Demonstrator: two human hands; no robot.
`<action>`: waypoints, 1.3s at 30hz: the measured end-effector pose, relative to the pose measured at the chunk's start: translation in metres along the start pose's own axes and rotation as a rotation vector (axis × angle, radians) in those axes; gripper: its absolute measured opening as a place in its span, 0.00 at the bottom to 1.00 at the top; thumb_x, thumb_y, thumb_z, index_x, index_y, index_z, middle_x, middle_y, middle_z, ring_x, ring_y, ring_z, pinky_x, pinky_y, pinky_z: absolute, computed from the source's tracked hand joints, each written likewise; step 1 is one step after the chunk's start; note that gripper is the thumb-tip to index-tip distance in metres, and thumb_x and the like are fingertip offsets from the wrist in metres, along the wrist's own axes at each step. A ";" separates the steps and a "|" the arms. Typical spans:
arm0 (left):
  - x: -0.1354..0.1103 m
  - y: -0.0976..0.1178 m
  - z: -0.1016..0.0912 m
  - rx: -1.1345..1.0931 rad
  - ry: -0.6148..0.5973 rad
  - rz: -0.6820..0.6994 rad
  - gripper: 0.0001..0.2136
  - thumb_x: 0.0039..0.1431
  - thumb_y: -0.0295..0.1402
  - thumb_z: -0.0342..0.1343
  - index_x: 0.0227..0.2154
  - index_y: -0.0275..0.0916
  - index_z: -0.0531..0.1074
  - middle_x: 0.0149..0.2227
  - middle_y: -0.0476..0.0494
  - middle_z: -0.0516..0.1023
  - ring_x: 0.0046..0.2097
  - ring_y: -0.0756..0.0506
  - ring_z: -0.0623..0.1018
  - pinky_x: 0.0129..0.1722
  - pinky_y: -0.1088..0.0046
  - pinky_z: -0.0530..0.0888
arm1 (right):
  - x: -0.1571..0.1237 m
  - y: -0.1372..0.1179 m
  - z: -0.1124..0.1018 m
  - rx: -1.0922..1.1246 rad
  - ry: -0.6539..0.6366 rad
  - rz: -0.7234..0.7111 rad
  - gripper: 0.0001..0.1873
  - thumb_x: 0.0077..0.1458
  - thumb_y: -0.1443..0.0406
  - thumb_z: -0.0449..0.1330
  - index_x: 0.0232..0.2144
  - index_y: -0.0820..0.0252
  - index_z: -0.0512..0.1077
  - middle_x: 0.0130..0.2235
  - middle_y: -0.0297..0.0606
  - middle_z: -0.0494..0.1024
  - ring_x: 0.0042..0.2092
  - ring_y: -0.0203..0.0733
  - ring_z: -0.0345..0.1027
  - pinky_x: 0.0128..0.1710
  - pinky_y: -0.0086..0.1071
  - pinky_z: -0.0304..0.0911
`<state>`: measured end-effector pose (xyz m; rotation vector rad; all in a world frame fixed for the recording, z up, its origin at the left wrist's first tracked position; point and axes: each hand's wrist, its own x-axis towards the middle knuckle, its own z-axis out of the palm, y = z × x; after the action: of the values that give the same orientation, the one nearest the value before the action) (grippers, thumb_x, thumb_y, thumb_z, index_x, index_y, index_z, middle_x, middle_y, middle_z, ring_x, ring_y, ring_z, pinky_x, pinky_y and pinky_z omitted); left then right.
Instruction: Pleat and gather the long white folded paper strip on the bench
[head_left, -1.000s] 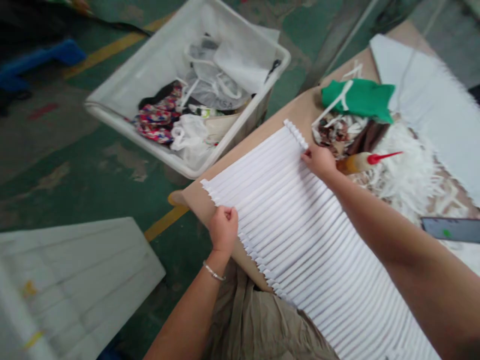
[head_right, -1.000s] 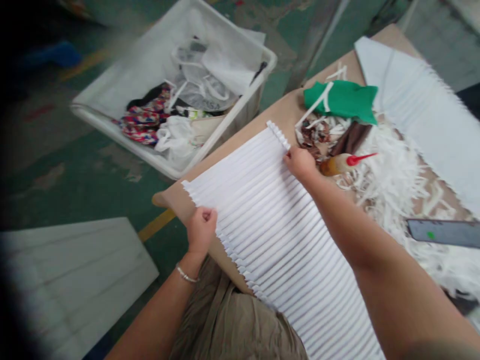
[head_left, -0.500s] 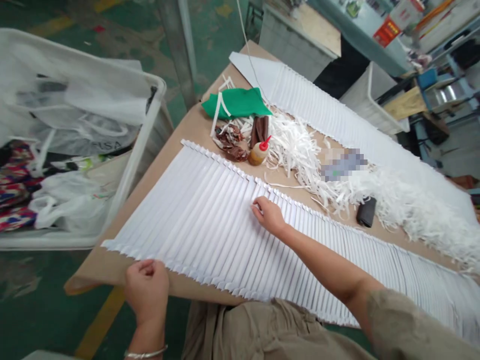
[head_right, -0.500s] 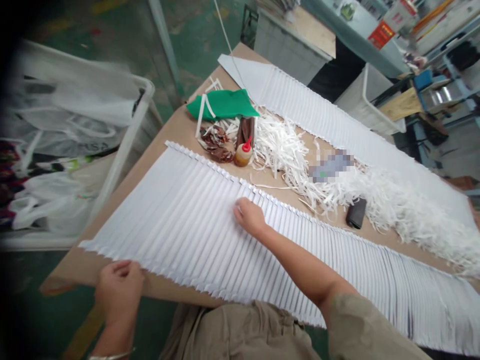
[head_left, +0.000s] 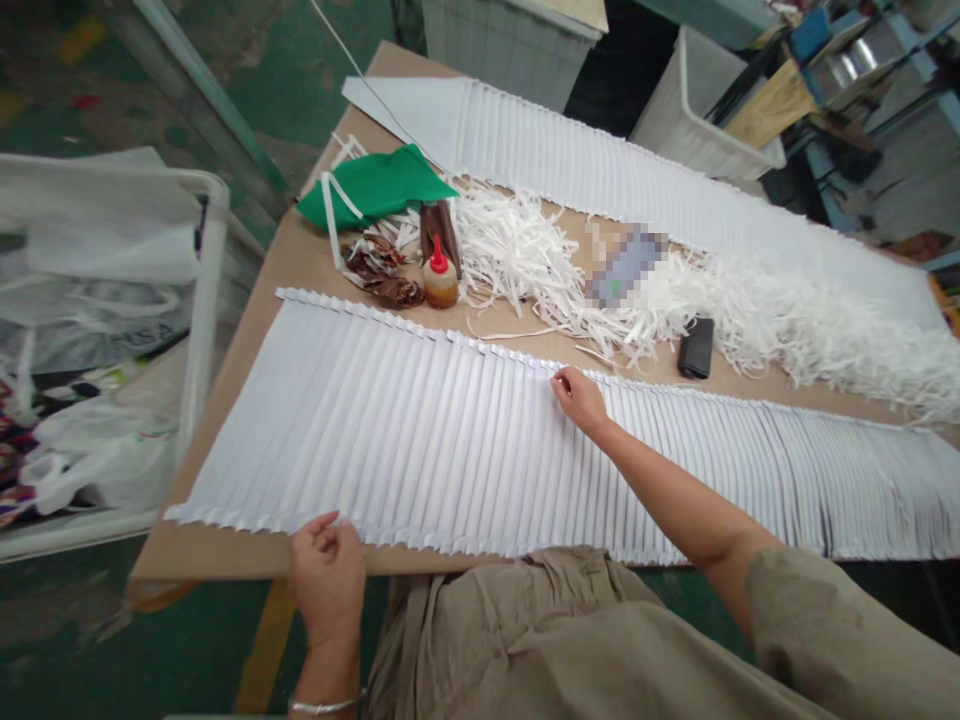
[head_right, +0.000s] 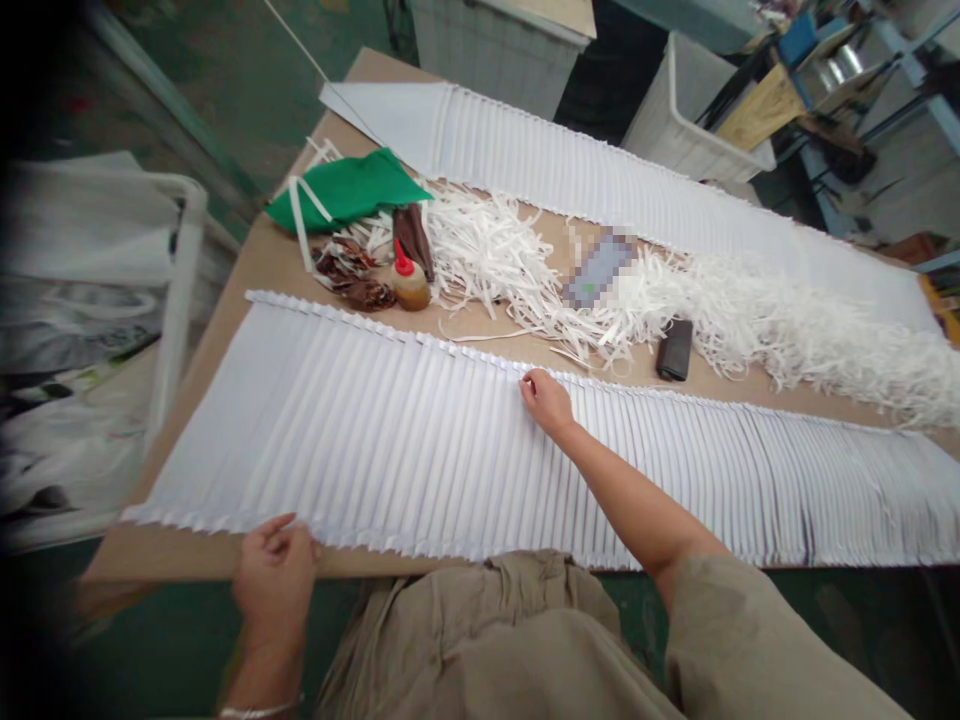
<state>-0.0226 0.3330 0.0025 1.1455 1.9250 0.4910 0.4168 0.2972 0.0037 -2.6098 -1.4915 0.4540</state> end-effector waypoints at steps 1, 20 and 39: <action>-0.003 0.001 0.002 -0.022 -0.010 0.006 0.22 0.47 0.43 0.54 0.45 0.39 0.68 0.25 0.51 0.74 0.27 0.43 0.76 0.34 0.66 0.72 | 0.005 0.005 -0.003 -0.025 0.013 0.009 0.15 0.69 0.58 0.49 0.45 0.59 0.71 0.40 0.40 0.77 0.41 0.42 0.69 0.43 0.33 0.60; -0.051 0.020 0.027 -0.177 -0.275 0.082 0.17 0.55 0.44 0.54 0.42 0.38 0.72 0.28 0.47 0.76 0.27 0.45 0.74 0.27 0.70 0.71 | 0.041 0.032 -0.021 -0.377 0.098 -0.008 0.18 0.66 0.64 0.49 0.50 0.60 0.75 0.53 0.50 0.73 0.55 0.54 0.63 0.53 0.43 0.56; -0.063 0.027 0.040 -0.190 -0.365 0.170 0.09 0.62 0.29 0.49 0.41 0.40 0.74 0.34 0.46 0.79 0.35 0.47 0.77 0.39 0.70 0.73 | 0.047 -0.004 -0.015 -0.353 -0.107 -0.292 0.18 0.66 0.57 0.47 0.41 0.60 0.74 0.47 0.52 0.79 0.46 0.53 0.73 0.44 0.42 0.62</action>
<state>0.0394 0.2900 0.0258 1.1878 1.4452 0.5044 0.4403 0.3406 0.0090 -2.5744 -2.1215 0.3286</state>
